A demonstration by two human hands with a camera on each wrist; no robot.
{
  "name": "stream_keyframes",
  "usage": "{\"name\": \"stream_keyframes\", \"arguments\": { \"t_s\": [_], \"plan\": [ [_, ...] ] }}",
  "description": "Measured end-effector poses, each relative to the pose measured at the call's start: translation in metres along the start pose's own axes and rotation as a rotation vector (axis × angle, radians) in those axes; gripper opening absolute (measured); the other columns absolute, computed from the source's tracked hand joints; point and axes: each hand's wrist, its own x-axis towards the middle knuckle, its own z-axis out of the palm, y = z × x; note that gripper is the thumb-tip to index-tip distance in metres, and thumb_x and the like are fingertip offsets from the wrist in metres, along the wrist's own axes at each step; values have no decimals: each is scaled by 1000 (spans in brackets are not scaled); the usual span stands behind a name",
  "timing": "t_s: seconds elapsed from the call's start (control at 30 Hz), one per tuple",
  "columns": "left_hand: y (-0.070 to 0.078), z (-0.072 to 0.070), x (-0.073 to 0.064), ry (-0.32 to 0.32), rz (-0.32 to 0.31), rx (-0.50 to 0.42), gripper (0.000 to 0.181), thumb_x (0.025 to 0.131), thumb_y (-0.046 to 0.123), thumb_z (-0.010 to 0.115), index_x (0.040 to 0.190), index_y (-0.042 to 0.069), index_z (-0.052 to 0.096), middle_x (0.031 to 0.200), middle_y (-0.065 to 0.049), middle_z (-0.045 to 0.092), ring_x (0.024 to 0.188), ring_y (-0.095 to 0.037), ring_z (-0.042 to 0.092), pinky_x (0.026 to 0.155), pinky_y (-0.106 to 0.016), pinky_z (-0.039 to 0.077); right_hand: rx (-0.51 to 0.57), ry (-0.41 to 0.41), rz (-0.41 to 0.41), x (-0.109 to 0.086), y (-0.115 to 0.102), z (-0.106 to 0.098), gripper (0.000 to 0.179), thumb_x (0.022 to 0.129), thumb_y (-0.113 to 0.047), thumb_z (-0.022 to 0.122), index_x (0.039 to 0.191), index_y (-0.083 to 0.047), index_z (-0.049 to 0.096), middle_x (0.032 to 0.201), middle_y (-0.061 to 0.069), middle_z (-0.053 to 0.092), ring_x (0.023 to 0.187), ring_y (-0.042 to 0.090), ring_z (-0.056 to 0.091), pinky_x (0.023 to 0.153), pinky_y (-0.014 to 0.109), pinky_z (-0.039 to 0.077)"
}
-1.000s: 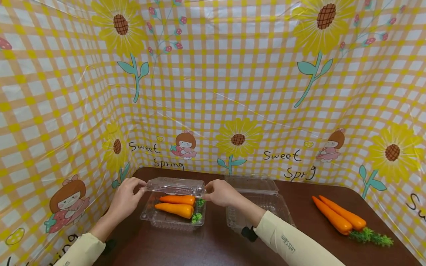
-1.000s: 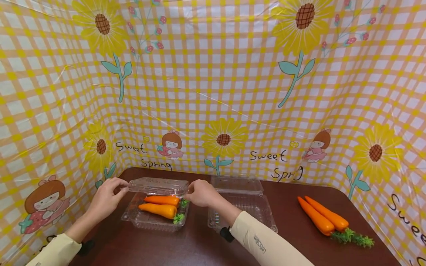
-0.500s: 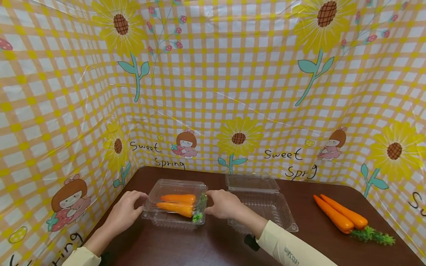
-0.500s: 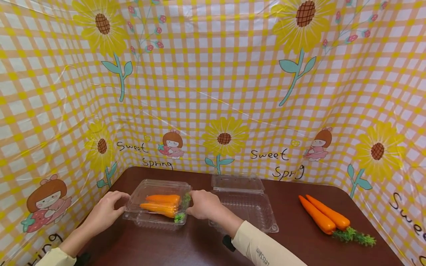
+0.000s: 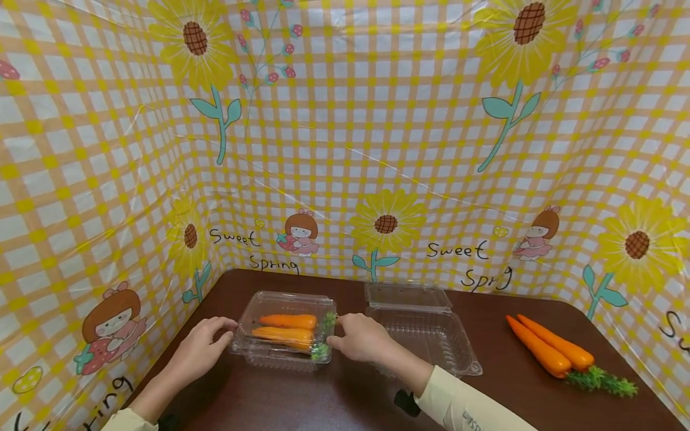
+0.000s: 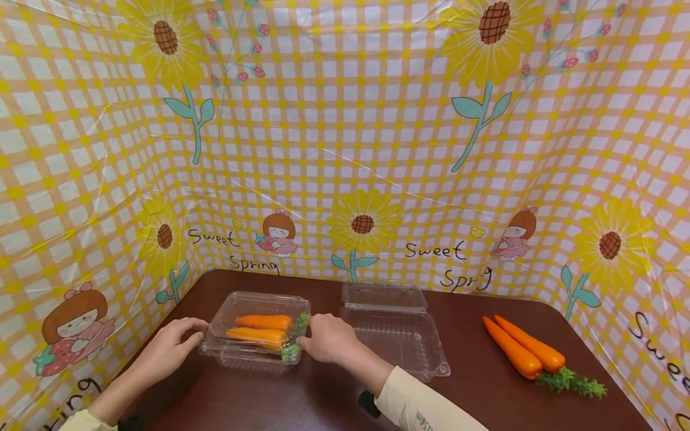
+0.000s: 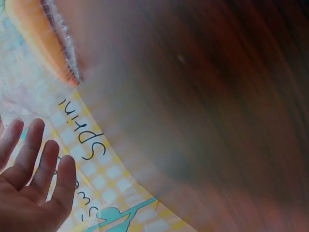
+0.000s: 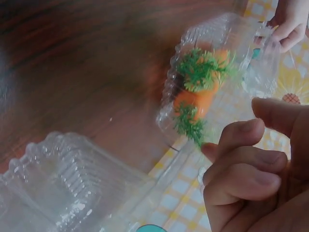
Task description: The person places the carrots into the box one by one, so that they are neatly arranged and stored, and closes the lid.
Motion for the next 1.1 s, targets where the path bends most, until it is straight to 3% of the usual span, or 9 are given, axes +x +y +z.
{"name": "stream_keyframes", "arguments": {
  "t_s": [0.07, 0.1, 0.17, 0.2, 0.4, 0.6, 0.83, 1.1],
  "plan": [
    [1, -1, 0, -17, -28, -36, 23, 101, 30, 63, 119, 18, 69, 121, -2, 69, 117, -29, 60, 88, -49, 51, 31, -6, -2, -2, -1, 2, 33, 96, -32, 68, 81, -3, 74, 70, 5, 65, 50, 15, 51, 50, 31, 41],
    [1, -1, 0, -29, -41, -57, 24, 100, 32, 64, 119, 18, 69, 121, -2, 69, 116, -29, 60, 87, -50, 51, 59, -19, -5, -2, -1, 3, 38, 97, -30, 67, 67, -6, 68, 57, 0, 54, 44, 12, 40, 46, 28, 34],
    [2, -2, -1, -50, -72, -100, 26, 98, 33, 67, 119, 17, 68, 118, -2, 70, 114, -28, 63, 87, -48, 52, 109, -49, -16, -3, -1, 6, 52, 98, -26, 66, 49, -15, 51, 46, -6, 31, 41, 10, 24, 44, 26, 23],
    [3, -2, -1, -60, -91, -117, 27, 97, 32, 68, 119, 17, 67, 117, -2, 70, 111, -26, 64, 84, -45, 53, 135, -62, -21, -4, -2, 7, 55, 98, -25, 66, 47, -17, 45, 45, -8, 26, 41, 9, 20, 44, 25, 20],
    [2, -3, 0, -159, -207, -157, 32, 97, 39, 65, 110, 9, 68, 107, -3, 68, 87, -17, 59, 68, -35, 46, 367, -156, 53, -5, -4, 9, 57, 98, -22, 65, 46, -19, 41, 43, -6, 32, 38, 9, 18, 40, 25, 18],
    [-2, -4, 3, -297, -306, -311, 38, 100, 37, 60, 99, 3, 74, 108, -6, 70, 100, -23, 62, 75, -40, 53, 562, -195, 109, -7, -5, 11, 52, 96, -15, 63, 47, -14, 48, 45, -3, 42, 36, 9, 22, 38, 23, 22],
    [-1, -6, 5, -356, -304, -466, 37, 100, 24, 59, 108, -10, 71, 112, -16, 72, 108, -31, 64, 84, -46, 57, 713, -213, 173, -6, -8, 17, 45, 97, -7, 61, 53, -11, 52, 50, -1, 44, 40, 9, 19, 40, 23, 22],
    [-5, -6, 5, -393, -281, -550, 33, 100, 18, 58, 101, -12, 70, 118, -18, 66, 111, -29, 60, 88, -46, 56, 743, -194, 188, -5, -9, 20, 41, 96, -5, 61, 56, -6, 54, 50, -1, 43, 40, 8, 20, 40, 22, 22]
  ]
}}
